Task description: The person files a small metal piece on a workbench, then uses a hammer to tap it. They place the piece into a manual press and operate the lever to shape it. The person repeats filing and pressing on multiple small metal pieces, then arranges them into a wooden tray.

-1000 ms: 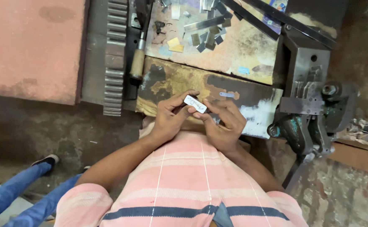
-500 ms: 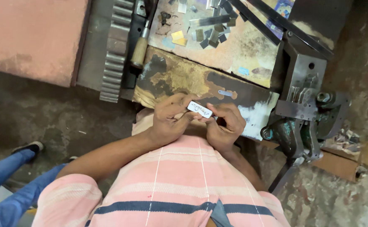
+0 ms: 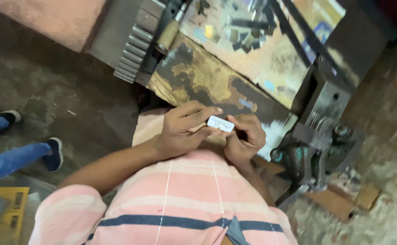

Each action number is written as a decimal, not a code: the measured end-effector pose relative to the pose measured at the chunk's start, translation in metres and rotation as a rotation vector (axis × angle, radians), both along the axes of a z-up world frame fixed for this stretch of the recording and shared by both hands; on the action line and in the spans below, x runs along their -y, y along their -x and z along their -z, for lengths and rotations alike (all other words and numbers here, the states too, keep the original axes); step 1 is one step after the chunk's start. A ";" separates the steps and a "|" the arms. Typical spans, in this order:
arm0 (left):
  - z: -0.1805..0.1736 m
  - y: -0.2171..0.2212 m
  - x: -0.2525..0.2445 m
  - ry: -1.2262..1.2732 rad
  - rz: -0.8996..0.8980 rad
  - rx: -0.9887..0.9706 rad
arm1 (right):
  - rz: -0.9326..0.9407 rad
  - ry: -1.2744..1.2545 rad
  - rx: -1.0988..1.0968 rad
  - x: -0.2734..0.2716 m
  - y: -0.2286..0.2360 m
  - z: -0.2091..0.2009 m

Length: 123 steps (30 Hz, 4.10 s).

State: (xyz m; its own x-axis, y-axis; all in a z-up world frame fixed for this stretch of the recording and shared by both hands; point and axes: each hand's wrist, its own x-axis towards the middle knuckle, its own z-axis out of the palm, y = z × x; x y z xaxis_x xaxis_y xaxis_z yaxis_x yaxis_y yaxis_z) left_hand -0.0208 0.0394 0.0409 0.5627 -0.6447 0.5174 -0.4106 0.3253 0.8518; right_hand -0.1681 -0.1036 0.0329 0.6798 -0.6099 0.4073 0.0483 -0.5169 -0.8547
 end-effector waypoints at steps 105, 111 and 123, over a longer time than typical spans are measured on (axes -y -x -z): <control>0.141 -0.470 -0.277 -0.082 -0.999 0.001 | -0.852 0.629 -0.704 -0.230 -0.594 0.020; 0.142 -0.473 -0.273 -0.084 -1.022 0.011 | -0.784 0.569 -0.804 -0.236 -0.592 0.014; 0.143 -0.464 -0.275 -0.116 -1.015 0.008 | -0.825 0.521 -0.829 -0.240 -0.586 0.005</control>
State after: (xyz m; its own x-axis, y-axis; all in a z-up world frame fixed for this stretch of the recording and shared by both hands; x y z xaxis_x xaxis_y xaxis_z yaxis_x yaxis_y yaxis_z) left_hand 0.4432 0.3143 -0.1020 0.8685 0.0876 0.4879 -0.4521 -0.2637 0.8521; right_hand 0.4183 0.1367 0.0274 0.9427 0.2148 -0.2553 0.0655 -0.8695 -0.4897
